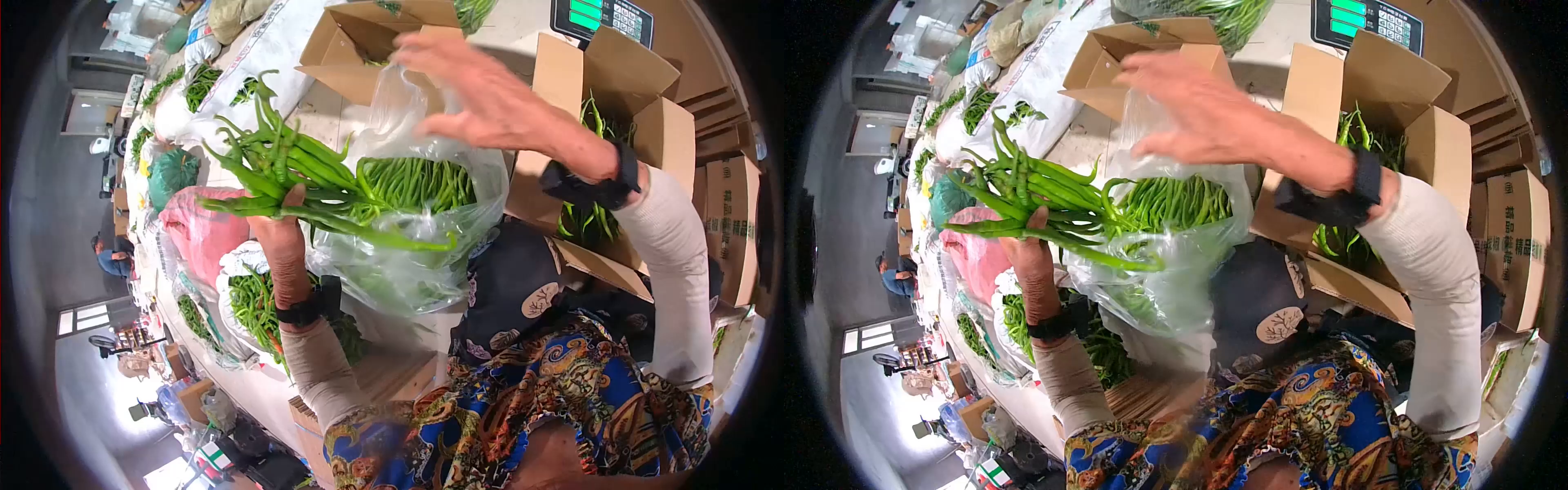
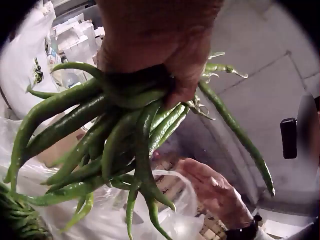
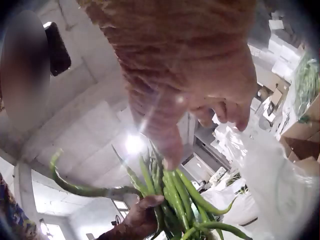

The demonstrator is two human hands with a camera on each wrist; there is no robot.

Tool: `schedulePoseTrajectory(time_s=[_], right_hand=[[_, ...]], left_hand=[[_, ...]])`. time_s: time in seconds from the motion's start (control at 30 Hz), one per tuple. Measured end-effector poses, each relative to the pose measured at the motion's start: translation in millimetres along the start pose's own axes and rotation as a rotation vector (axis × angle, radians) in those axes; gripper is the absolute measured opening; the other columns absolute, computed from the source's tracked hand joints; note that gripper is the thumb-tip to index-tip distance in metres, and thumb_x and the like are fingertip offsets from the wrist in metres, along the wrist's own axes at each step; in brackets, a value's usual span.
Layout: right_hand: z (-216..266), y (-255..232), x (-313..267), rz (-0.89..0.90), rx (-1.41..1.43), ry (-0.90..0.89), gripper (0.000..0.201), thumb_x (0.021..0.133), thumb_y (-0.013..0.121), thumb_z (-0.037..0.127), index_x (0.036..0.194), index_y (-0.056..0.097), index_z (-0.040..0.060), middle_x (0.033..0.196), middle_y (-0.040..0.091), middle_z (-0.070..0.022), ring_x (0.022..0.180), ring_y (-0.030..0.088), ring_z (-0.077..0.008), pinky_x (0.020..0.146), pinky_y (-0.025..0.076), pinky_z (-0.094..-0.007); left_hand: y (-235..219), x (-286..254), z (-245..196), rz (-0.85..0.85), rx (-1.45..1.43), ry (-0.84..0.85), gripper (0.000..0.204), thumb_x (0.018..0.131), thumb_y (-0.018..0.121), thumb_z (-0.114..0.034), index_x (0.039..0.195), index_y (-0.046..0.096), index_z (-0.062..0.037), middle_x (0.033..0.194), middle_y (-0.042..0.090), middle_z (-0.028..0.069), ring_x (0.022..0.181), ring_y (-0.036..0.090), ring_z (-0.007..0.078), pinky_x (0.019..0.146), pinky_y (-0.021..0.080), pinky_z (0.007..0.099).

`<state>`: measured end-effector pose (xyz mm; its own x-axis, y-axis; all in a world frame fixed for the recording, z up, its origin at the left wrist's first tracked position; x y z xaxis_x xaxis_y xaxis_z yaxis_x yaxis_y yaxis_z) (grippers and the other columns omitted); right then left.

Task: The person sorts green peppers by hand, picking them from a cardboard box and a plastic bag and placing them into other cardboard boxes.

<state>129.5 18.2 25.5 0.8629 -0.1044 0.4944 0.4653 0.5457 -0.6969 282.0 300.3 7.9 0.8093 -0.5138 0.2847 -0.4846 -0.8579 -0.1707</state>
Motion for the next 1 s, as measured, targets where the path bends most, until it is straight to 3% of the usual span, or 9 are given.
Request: schedulePoseTrajectory(time_s=[0.27, 0.33, 0.57, 0.63, 0.7, 0.77, 0.83, 0.97, 1.0], right_hand=[[44.2, 32.5, 47.1, 0.061, -0.016, -0.114, 0.081, 0.070, 0.076, 0.038, 0.133, 0.041, 0.0034, 0.137, 0.041, -0.0209, 0.128, 0.040, -0.0283, 0.104, 0.034, -0.0400], [58.6, 11.1, 56.5, 0.579, 0.748, -0.060, 0.073, 0.070, 0.078, 0.031, 0.128, 0.044, 0.0011, 0.121, 0.055, -0.0168, 0.113, 0.052, -0.0224, 0.097, 0.040, -0.0348], [54.8, 0.3, 53.1, 0.263, 1.470, 0.088, 0.060, 0.072, 0.078, 0.023, 0.120, 0.051, 0.0006, 0.105, 0.061, -0.0068, 0.096, 0.056, -0.0132, 0.082, 0.046, -0.0290], [51.5, -4.1, 52.7, 0.284, 1.317, 0.114, 0.060, 0.071, 0.079, 0.029, 0.119, 0.053, 0.0029, 0.110, 0.059, -0.0086, 0.099, 0.056, -0.0154, 0.083, 0.046, -0.0308], [43.5, -3.4, 59.9, -0.002, 0.476, 0.062, 0.072, 0.062, 0.082, 0.045, 0.117, 0.055, 0.0069, 0.103, 0.061, -0.0101, 0.094, 0.057, -0.0182, 0.082, 0.045, -0.0314], [46.6, -22.8, 58.0, 0.037, 0.438, 0.030, 0.080, 0.056, 0.083, 0.051, 0.118, 0.055, 0.0079, 0.104, 0.061, -0.0119, 0.097, 0.056, -0.0202, 0.085, 0.044, -0.0328], [50.4, -41.4, 49.1, 0.218, 0.817, 0.226, 0.076, 0.061, 0.080, 0.050, 0.118, 0.055, 0.0073, 0.103, 0.061, -0.0106, 0.097, 0.056, -0.0192, 0.085, 0.043, -0.0327], [59.5, -70.1, 22.2, -0.135, 1.294, -0.205, 0.057, 0.073, 0.076, 0.036, 0.117, 0.056, 0.0058, 0.096, 0.063, -0.0045, 0.079, 0.058, -0.0105, 0.068, 0.048, -0.0259], [37.2, -55.8, 43.3, 0.052, 1.380, 0.165, 0.046, 0.078, 0.073, 0.025, 0.115, 0.055, 0.0040, 0.095, 0.064, -0.0042, 0.076, 0.060, -0.0094, 0.065, 0.050, -0.0239]], left_hand=[[55.8, 13.2, -84.3, 0.210, -0.242, -0.139, 0.064, 0.071, 0.065, -0.008, 0.129, 0.040, 0.0030, 0.116, 0.054, 0.0141, 0.102, 0.056, 0.0232, 0.088, 0.047, 0.0337], [68.7, 12.5, -107.5, 0.185, -0.221, -0.191, 0.062, 0.071, 0.064, -0.010, 0.127, 0.041, 0.0032, 0.115, 0.055, 0.0134, 0.102, 0.057, 0.0235, 0.089, 0.047, 0.0343], [92.5, 35.4, -139.1, 0.221, -0.348, -0.335, 0.039, 0.077, 0.064, -0.004, 0.114, 0.055, 0.0045, 0.108, 0.061, 0.0123, 0.097, 0.061, 0.0218, 0.087, 0.050, 0.0310], [98.0, 51.4, -127.4, 0.204, -0.361, -0.253, 0.034, 0.077, 0.064, -0.001, 0.110, 0.057, 0.0053, 0.103, 0.063, 0.0127, 0.093, 0.062, 0.0213, 0.086, 0.050, 0.0305], [103.5, 51.5, -136.7, 0.203, -0.348, -0.201, 0.034, 0.077, 0.065, 0.000, 0.109, 0.057, 0.0053, 0.099, 0.063, 0.0105, 0.086, 0.061, 0.0180, 0.079, 0.050, 0.0283], [108.5, 54.8, -145.4, 0.211, -0.338, -0.141, 0.033, 0.077, 0.067, 0.000, 0.109, 0.056, 0.0053, 0.094, 0.063, 0.0082, 0.080, 0.061, 0.0147, 0.072, 0.049, 0.0261], [110.8, 60.0, -151.5, 0.294, -0.323, -0.142, 0.032, 0.079, 0.067, -0.002, 0.108, 0.056, 0.0054, 0.095, 0.063, 0.0090, 0.083, 0.062, 0.0156, 0.073, 0.050, 0.0260], [146.2, 64.3, -181.6, 0.343, -0.361, -0.018, 0.029, 0.081, 0.065, -0.003, 0.108, 0.057, 0.0058, 0.097, 0.063, 0.0092, 0.084, 0.061, 0.0155, 0.075, 0.049, 0.0258], [157.3, 60.2, -191.6, 0.337, -0.321, -0.016, 0.027, 0.084, 0.064, -0.007, 0.108, 0.058, 0.0047, 0.098, 0.064, 0.0097, 0.084, 0.061, 0.0162, 0.075, 0.049, 0.0265]])
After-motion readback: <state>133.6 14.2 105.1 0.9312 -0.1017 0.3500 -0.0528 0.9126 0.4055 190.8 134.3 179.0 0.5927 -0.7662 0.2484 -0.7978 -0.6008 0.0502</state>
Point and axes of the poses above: each hand's wrist, its own x-axis towards the middle knuckle, its own y-axis out of the palm, z = x × y, the point moved 1 cm from there along x, towards the middle knuckle
